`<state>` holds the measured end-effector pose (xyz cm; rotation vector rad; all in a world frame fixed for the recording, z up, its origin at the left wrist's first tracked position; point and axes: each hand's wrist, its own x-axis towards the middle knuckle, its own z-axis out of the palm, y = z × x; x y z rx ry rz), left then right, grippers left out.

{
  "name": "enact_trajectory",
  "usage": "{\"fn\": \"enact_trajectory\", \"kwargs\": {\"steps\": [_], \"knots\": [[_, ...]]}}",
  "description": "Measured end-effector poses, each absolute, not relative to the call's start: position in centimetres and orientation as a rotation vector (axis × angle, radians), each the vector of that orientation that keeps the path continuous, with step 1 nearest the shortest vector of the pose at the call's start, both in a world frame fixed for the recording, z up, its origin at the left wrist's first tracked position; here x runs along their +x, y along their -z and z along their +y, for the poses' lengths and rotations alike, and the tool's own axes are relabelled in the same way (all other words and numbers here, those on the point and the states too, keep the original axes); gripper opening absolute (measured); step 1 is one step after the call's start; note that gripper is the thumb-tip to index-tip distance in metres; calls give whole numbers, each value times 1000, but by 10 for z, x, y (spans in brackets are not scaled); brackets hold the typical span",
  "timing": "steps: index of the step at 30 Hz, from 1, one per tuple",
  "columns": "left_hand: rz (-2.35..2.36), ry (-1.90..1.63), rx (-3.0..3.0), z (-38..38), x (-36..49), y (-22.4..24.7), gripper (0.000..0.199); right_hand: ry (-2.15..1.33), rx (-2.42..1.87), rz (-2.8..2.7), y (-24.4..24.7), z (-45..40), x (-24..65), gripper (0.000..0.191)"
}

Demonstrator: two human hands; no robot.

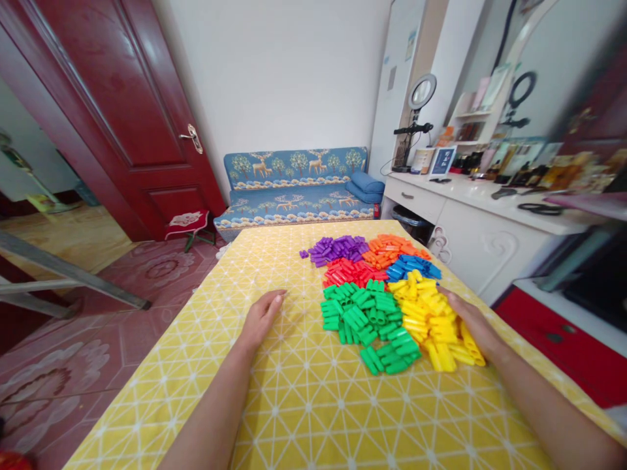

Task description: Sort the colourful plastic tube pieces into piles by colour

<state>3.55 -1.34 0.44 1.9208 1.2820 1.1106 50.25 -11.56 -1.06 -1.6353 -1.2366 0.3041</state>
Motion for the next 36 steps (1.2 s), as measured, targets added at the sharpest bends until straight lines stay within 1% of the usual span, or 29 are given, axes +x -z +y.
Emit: {"fn": "enact_trajectory", "kwargs": {"steps": [3, 8, 11, 14, 20, 25, 28, 30, 32, 34, 36], "knots": [[1251, -1095, 1947, -16, 39, -6, 47, -417, -1597, -1267, 17, -109, 481, 61], [1193, -1031, 2067, -18, 45, 2, 50, -245, -1670, -1351, 17, -93, 413, 61], [1163, -993, 2096, -20, 48, 6, 53, -187, -1676, -1442, 9, -79, 366, 60], [1151, -1029, 2021, -22, 48, 7, 56, -184, -1652, -1544, -4, -60, 321, 59], [1154, -1137, 1841, -23, 43, 5, 58, -440, -1735, -1733, -38, -22, 246, 69], [1187, -1222, 1810, -19, 35, 7, 56, -632, -1737, -1987, -56, -13, 203, 75], [1178, -1258, 1849, -17, 29, 8, 57, -688, -1644, -2166, -63, -26, 192, 70], [1172, -1261, 1850, -17, 25, 8, 55, -608, -1563, -2228, -66, -47, 194, 66], [1190, -1258, 1819, -18, 24, 7, 52, -471, -1519, -2253, -64, -76, 204, 66], [1237, -1253, 1785, -20, 26, 5, 50, -357, -1532, -2266, -54, -111, 220, 73], [1281, -1231, 1786, -21, 30, 4, 50, -279, -1605, -2242, -36, -143, 238, 86]]}}
